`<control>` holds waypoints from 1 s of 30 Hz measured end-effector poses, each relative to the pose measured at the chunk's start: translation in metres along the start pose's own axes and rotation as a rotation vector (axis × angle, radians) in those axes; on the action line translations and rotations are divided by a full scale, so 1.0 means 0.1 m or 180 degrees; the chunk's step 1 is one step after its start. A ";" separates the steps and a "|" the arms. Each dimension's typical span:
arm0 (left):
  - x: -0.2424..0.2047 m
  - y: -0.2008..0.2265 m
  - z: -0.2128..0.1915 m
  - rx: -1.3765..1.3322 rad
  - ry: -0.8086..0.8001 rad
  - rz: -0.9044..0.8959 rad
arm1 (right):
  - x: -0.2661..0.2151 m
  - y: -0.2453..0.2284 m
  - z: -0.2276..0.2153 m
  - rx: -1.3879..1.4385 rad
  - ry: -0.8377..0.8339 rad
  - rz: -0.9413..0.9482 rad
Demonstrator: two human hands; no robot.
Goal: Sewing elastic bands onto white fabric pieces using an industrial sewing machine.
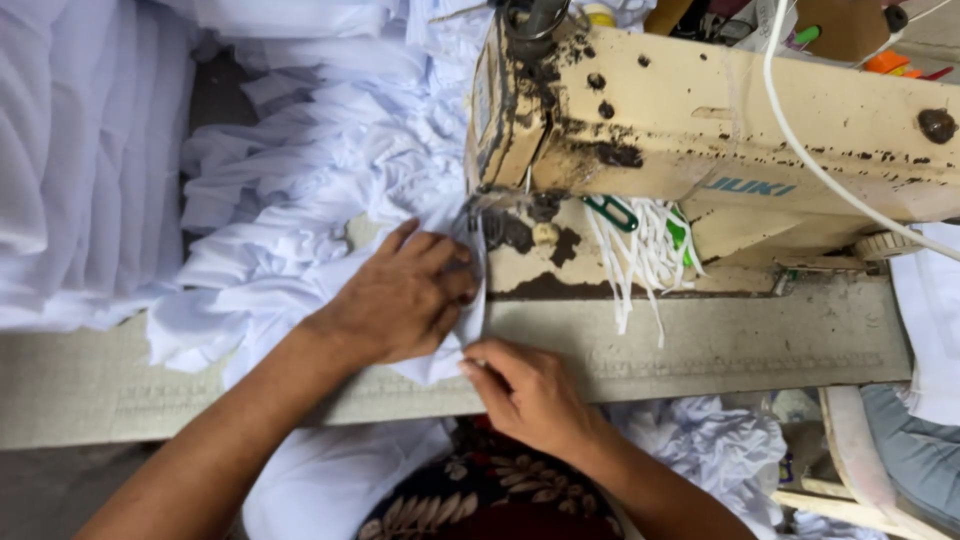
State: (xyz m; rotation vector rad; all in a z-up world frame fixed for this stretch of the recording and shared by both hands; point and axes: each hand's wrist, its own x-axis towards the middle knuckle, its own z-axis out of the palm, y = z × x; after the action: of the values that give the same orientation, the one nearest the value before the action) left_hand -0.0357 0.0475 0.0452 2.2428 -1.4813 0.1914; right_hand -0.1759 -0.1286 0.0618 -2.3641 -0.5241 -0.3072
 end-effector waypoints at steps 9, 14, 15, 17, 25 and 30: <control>-0.44 0.86 0.02 -0.0830 -0.0558 0.0718 | -0.45 0.20 0.07 0.1497 0.0171 0.1770; -0.62 0.92 0.37 -0.0162 -0.0484 0.0578 | -0.57 0.36 0.10 0.2164 -0.0028 0.1927; -0.60 0.93 0.37 -0.0171 -0.0486 0.0574 | -0.53 0.29 0.04 0.2165 -0.0033 0.1935; -0.56 0.92 0.34 -0.0094 -0.0801 0.0610 | -0.44 0.16 -0.07 0.1159 -0.0280 0.1110; -0.13 0.20 0.02 0.0286 -0.0006 0.0251 | -0.17 0.07 -0.06 0.0103 -0.0203 -0.0425; -0.18 0.02 0.16 -0.0409 0.0156 0.0570 | -0.21 0.28 -0.01 -0.0083 -0.0346 -0.0635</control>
State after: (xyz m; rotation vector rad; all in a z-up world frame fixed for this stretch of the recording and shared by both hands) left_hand -0.0471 0.0551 0.0247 1.9920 -1.6208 0.1991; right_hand -0.1821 -0.1542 0.0391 -2.3671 -0.8147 -0.2775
